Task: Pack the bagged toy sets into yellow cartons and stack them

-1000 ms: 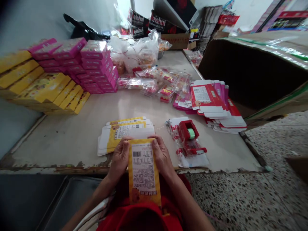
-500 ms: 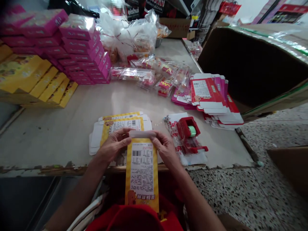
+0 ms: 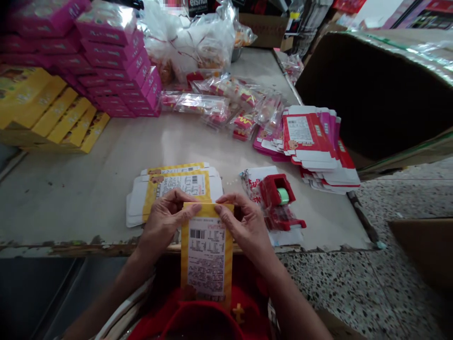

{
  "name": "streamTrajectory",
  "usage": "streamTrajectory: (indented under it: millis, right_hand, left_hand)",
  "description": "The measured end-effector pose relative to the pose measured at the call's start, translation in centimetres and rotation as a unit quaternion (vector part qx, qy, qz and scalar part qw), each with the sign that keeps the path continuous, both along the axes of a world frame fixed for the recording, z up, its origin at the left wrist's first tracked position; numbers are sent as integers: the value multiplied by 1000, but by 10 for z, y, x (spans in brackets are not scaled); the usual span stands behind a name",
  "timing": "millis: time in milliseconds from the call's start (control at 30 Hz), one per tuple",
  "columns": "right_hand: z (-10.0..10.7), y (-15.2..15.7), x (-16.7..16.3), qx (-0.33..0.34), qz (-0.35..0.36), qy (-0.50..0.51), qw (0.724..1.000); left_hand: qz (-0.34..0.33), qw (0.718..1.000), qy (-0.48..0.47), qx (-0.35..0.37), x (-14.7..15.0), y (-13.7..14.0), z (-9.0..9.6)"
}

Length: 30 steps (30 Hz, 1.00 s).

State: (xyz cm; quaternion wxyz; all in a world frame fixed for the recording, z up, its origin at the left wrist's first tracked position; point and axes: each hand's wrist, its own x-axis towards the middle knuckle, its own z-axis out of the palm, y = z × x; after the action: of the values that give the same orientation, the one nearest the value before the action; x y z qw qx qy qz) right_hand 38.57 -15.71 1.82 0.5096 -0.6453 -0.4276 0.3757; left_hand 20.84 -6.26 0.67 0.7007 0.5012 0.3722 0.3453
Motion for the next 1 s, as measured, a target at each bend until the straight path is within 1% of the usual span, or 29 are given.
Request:
streamTrajectory:
  millis: [133,267,333,433,500,567,633,667,700,767,833,867,900,933,1000]
  right_hand:
    - [8,1,4,-5,-18,45,999]
    - [10,1,13,-15,-20,94,995]
    - [8,-3,19,-13,-14,106,994]
    - [3,-12,32,-13,13,115,993]
    - [-1,-20,39,-22,39,135,990]
    - [-7,-27,44,-22,50,150,987]
    - [-12,-32,45,-8,40,144,989]
    - [-13,-34,43,-1,34,134,990]
    - [-13,-36,40,6,29,122,992]
    - [-7,-43,32,20,28,82,996]
    - [6,-54,26,45,40,0,998]
    - [16,-60,25,57,47,-53,996]
    - [25,-68,26,69,38,-106,991]
    - [34,-75,31,78,6,-152,985]
    - [45,-88,50,76,-113,-208,969]
  left_hand:
    - [0,1000,9,-4,11,-3,11]
    - [-15,1000,10,-7,14,0,12]
    - [-34,999,18,11,11,3,10]
    - [-78,993,18,86,4,3,1]
    - [-102,986,-19,129,3,-2,-10]
    - [-98,981,-80,146,6,-13,-22]
    - [-80,982,-110,135,12,-27,-30]
    - [-72,984,-101,129,14,-33,-30]
    - [-69,987,-72,129,16,-38,-29]
    - [-80,984,11,157,18,-44,-20]
    - [-91,973,67,202,17,-42,-6]
    - [-88,969,77,220,15,-39,1]
    - [-72,967,77,233,14,-34,7]
    - [-45,967,74,238,12,-28,12]
    - [31,969,73,235,11,-15,20]
